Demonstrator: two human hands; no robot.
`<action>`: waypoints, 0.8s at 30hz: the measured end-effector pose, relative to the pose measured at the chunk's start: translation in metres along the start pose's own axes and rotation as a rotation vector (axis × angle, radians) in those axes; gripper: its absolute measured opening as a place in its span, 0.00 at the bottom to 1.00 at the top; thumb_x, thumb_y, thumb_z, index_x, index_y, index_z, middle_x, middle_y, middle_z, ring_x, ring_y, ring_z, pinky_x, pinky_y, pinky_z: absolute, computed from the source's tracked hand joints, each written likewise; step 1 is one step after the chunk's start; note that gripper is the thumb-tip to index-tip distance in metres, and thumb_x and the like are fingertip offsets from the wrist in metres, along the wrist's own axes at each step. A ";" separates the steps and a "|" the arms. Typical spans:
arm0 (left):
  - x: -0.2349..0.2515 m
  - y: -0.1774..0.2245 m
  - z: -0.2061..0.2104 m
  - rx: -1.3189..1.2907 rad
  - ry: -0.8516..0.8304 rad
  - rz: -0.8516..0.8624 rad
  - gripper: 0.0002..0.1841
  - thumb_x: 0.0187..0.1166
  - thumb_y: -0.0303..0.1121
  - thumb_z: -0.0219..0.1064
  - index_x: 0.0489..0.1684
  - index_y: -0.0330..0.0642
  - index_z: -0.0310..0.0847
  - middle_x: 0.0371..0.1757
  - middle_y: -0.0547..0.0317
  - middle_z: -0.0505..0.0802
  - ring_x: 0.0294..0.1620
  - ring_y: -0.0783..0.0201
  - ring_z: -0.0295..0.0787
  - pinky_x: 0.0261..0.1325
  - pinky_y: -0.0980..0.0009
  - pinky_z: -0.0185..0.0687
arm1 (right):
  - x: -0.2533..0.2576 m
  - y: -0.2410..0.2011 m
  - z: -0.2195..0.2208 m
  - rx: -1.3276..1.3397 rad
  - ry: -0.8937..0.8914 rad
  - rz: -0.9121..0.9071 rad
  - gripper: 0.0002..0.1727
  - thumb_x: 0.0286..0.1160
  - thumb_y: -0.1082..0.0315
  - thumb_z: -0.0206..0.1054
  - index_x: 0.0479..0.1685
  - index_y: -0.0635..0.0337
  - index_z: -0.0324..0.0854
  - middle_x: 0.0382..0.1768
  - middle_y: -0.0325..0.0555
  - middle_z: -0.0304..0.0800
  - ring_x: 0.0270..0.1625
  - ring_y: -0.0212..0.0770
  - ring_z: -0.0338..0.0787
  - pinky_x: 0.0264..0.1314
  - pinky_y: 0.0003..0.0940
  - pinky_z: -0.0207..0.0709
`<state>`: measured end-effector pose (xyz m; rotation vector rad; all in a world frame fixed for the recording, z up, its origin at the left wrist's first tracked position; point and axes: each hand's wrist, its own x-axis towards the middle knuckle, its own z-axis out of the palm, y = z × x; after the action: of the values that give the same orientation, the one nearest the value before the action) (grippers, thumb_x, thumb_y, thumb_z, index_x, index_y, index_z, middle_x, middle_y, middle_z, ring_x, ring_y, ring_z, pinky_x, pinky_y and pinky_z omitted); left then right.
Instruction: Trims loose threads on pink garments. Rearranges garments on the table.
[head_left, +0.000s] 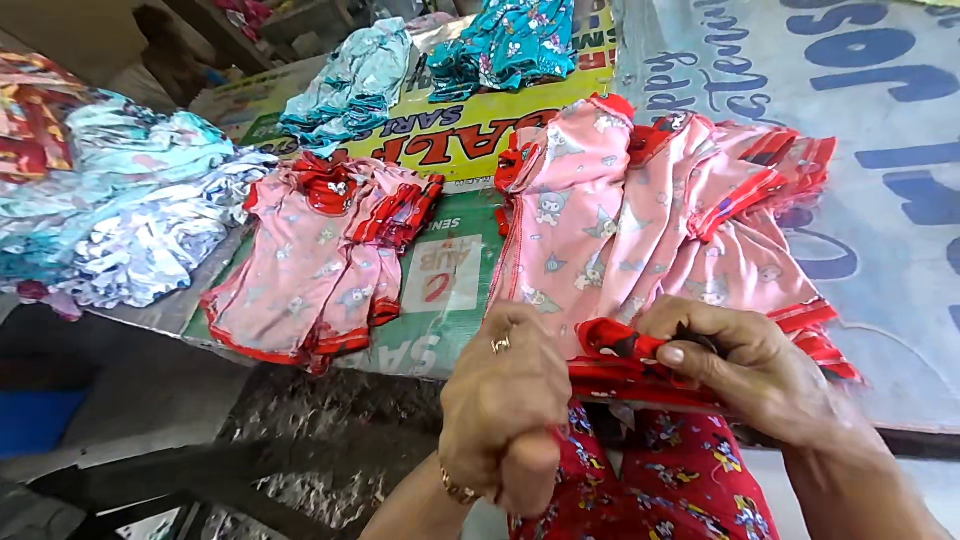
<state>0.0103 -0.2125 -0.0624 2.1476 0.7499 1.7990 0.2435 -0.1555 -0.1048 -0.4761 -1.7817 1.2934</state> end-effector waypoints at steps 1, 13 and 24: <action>-0.001 0.003 -0.001 0.027 -0.017 0.000 0.19 0.93 0.51 0.46 0.38 0.51 0.74 0.26 0.66 0.82 0.33 0.71 0.81 0.57 0.70 0.78 | -0.001 0.000 0.000 0.003 -0.009 0.005 0.12 0.88 0.60 0.61 0.43 0.57 0.86 0.41 0.28 0.87 0.40 0.14 0.82 0.41 0.09 0.75; 0.018 -0.024 0.020 0.246 -0.460 -0.266 0.14 0.89 0.36 0.60 0.35 0.39 0.85 0.29 0.65 0.89 0.36 0.77 0.85 0.65 0.67 0.78 | -0.001 -0.004 0.019 -0.306 0.111 -0.046 0.14 0.83 0.56 0.68 0.41 0.58 0.86 0.30 0.31 0.88 0.33 0.14 0.83 0.36 0.10 0.75; 0.092 -0.089 0.121 0.789 -0.981 0.151 0.18 0.67 0.29 0.75 0.58 0.44 0.86 0.58 0.49 0.89 0.57 0.44 0.85 0.57 0.42 0.75 | -0.020 -0.010 0.043 -0.917 0.073 -0.203 0.07 0.71 0.66 0.63 0.44 0.52 0.82 0.22 0.36 0.83 0.19 0.37 0.82 0.16 0.33 0.70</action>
<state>0.1174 -0.0728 -0.0541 3.1469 1.0970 0.2451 0.2212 -0.1984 -0.1085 -0.7893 -2.2244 0.2495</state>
